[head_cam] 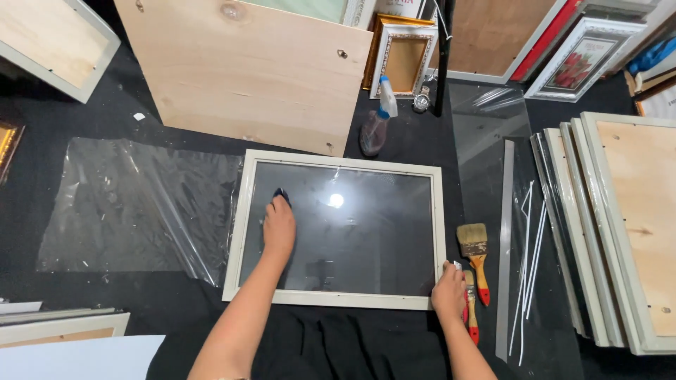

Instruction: Cleaning a glass pane within a picture frame using a cloth and a brush to remove dust and smudges.

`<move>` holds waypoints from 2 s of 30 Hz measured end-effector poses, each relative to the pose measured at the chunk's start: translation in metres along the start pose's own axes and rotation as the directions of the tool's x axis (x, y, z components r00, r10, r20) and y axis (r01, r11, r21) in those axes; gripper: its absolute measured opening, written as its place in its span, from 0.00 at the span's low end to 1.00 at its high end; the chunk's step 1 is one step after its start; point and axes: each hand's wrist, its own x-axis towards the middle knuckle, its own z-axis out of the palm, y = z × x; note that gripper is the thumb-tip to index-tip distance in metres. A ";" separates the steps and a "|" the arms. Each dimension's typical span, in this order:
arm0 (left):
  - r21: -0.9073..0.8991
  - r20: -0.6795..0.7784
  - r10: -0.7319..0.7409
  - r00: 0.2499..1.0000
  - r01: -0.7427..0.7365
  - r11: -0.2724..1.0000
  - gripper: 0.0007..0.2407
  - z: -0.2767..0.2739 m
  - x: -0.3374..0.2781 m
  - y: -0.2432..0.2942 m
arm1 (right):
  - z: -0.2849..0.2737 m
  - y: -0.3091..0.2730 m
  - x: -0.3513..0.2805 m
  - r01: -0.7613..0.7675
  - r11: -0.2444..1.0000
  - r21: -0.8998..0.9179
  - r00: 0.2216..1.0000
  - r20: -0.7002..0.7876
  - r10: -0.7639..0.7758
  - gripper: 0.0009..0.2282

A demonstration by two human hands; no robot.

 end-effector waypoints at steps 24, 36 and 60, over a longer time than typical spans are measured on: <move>-0.300 0.115 0.200 0.973 -0.158 0.941 0.23 0.070 0.042 -0.048 | -0.011 -0.009 -0.001 -0.074 0.997 0.010 0.994 0.076 0.073 0.18; -0.154 0.099 0.330 0.939 -0.313 0.937 0.22 -0.011 -0.053 -0.087 | 0.028 0.027 0.017 0.079 0.996 -0.043 0.995 -0.058 -0.081 0.15; 0.030 -0.055 0.097 0.994 -0.096 0.995 0.07 0.016 0.009 -0.042 | -0.003 -0.006 0.003 -0.089 0.995 -0.038 0.993 0.077 0.092 0.19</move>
